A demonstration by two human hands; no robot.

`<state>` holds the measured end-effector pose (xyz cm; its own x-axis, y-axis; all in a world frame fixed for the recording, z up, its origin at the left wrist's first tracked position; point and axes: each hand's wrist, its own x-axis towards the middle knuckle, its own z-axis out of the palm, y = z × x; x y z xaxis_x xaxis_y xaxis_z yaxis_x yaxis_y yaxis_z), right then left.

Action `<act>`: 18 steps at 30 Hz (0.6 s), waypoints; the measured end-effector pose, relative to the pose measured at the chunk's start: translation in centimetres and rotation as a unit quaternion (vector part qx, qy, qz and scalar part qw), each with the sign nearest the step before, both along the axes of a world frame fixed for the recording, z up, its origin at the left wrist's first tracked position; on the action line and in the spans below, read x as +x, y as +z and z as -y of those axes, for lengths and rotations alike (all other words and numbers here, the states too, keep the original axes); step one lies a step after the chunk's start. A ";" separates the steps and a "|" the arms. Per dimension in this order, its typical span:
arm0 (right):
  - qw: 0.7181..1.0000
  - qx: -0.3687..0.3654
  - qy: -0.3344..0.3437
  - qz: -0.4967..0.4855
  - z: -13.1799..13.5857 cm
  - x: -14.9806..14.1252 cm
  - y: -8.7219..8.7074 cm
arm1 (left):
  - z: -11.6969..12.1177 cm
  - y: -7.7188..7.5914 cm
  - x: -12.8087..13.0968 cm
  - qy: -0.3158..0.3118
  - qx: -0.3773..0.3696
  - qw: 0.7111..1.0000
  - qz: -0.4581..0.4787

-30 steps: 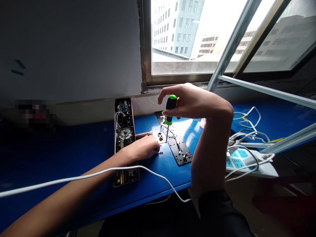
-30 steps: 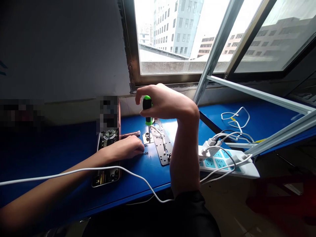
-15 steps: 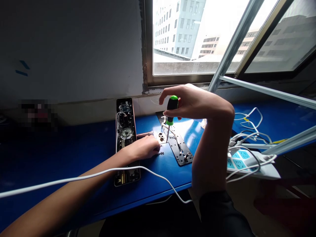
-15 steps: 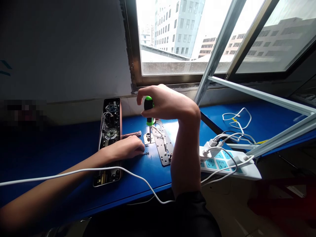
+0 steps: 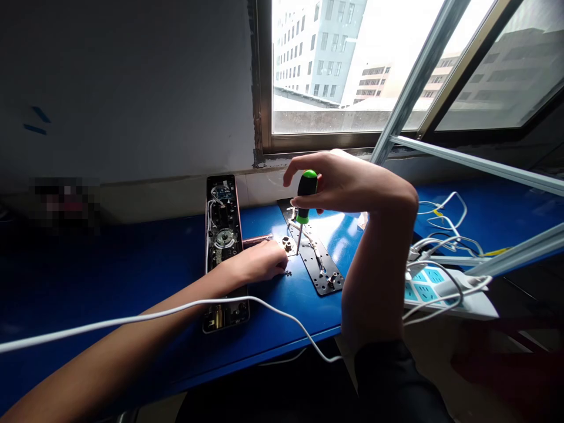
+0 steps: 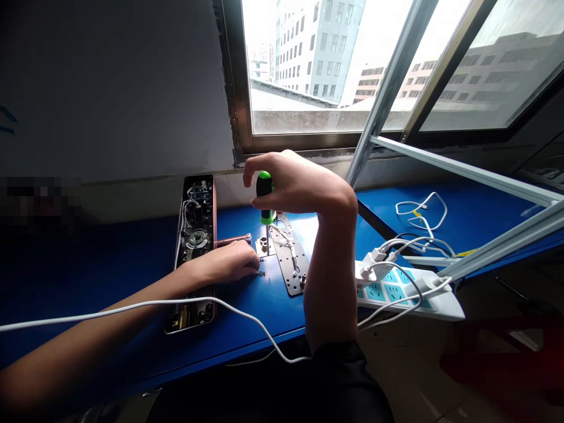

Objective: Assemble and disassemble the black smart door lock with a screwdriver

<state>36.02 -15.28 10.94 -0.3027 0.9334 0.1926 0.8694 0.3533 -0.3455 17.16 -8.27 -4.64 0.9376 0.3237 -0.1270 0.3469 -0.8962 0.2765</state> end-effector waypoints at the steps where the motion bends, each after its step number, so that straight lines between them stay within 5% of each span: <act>1: 1.000 -0.001 -0.002 0.000 0.0 0.0 0.0 | 0.0 0.0 0.1 -0.001 0.000 1.000 -0.001; 9: 1.000 0.010 0.006 -0.002 0.1 0.0 -0.1 | 0.3 0.3 -0.1 -0.009 -0.005 1.000 -0.001; 18: 1.000 -0.013 0.013 0.010 -0.6 -0.9 -0.3 | -0.1 0.3 -7.1 0.038 0.033 0.978 0.202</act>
<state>35.13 -14.68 10.66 -0.3306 0.9299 0.1612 0.8669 0.3668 -0.3376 10.09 -8.13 -4.36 0.8796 0.3895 0.2730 0.2872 -0.8925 0.3477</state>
